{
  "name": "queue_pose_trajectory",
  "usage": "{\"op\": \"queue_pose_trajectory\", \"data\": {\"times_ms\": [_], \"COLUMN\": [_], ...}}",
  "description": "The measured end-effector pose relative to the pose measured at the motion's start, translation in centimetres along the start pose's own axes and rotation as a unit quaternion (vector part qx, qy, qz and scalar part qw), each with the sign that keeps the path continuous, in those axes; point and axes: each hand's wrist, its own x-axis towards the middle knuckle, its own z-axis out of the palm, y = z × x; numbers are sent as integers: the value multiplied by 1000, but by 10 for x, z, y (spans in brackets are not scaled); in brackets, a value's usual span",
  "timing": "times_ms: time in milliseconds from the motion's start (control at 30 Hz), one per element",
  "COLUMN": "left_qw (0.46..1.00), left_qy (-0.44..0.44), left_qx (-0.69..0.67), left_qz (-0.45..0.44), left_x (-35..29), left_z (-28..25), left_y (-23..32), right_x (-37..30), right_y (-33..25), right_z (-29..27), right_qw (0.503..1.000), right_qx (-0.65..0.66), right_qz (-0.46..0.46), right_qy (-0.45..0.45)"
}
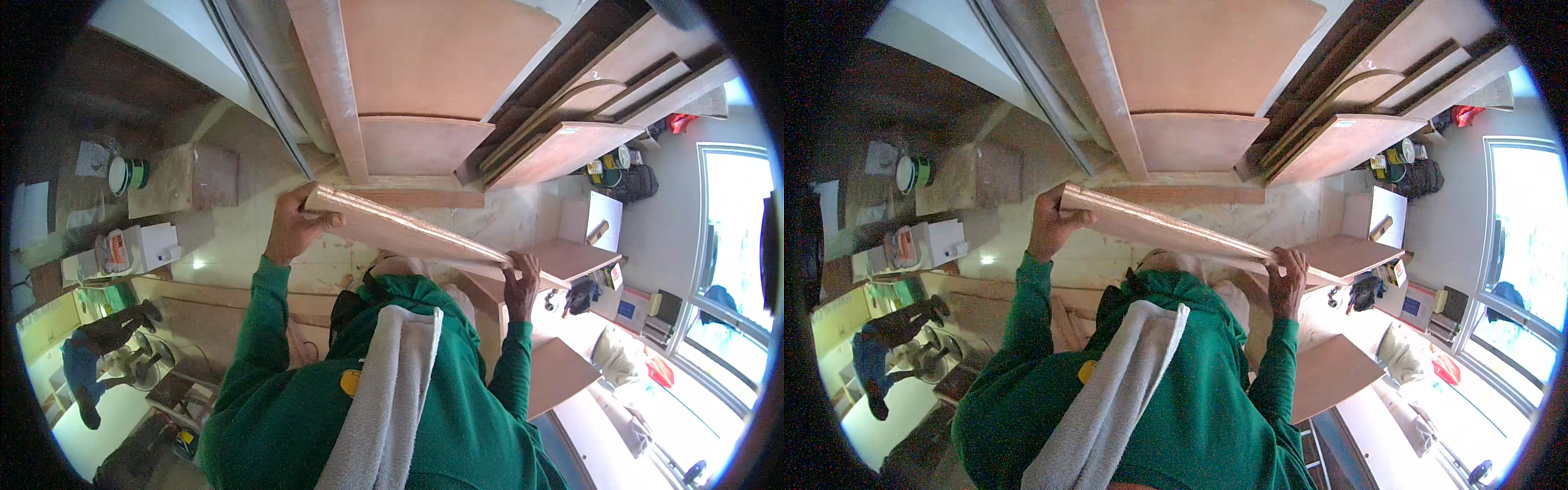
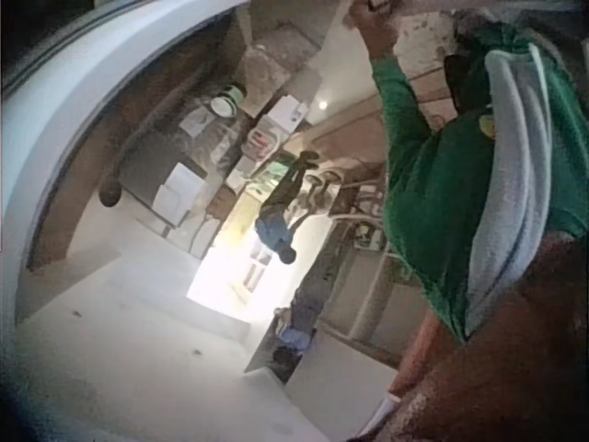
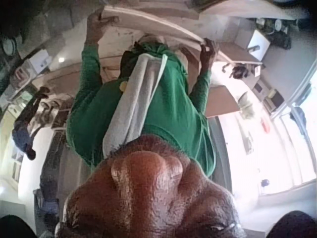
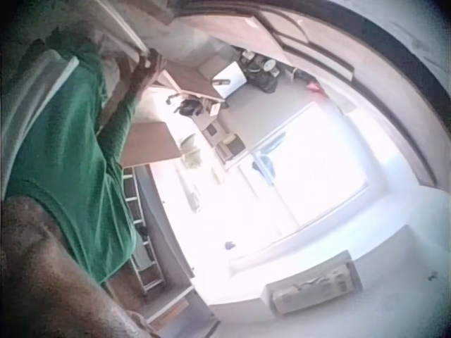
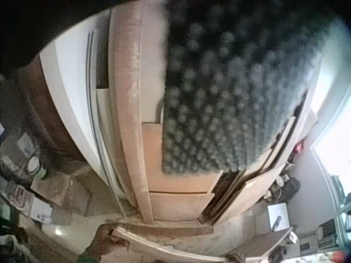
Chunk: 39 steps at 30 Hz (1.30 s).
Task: The person assembles pieces of plywood to construct a box-like structure, using a drill to drive screws into the wood and positioning various panels by hand.
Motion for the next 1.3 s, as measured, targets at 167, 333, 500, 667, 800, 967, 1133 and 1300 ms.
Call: {"op": "queue_pose_trajectory", "data": {"times_ms": [167,333,500,667,800,967,1133,1300], "left_qw": [999,990,991,990,992,993,995,992], "left_qy": [32,44,31,11,0,-4,2,125], "left_qx": [-32,-124,-104,-123,-107,-96,-87,-16], "left_qz": [-29,-44,-85,-70,-66,-73,-54,16], "left_x": [17,28,35,41,46,49,50,41], "left_z": [7,24,38,52,55,48,25,14], "left_y": [-31,-58,-74,-61,-72,-61,-45,-6], "right_x": [-6,-15,-28,-39,-43,-36,-18,23], "right_y": [-2,-5,-6,-4,-2,-9,0,-2], "right_z": [-3,-7,-15,-18,-21,-22,-16,7], "right_qw": [999,996,995,992,991,992,996,999], "right_qx": [-17,-56,-67,-60,-71,-47,-21,12], "right_qz": [2,2,36,48,57,61,38,27], "right_qy": [48,76,72,98,101,99,81,15]}}
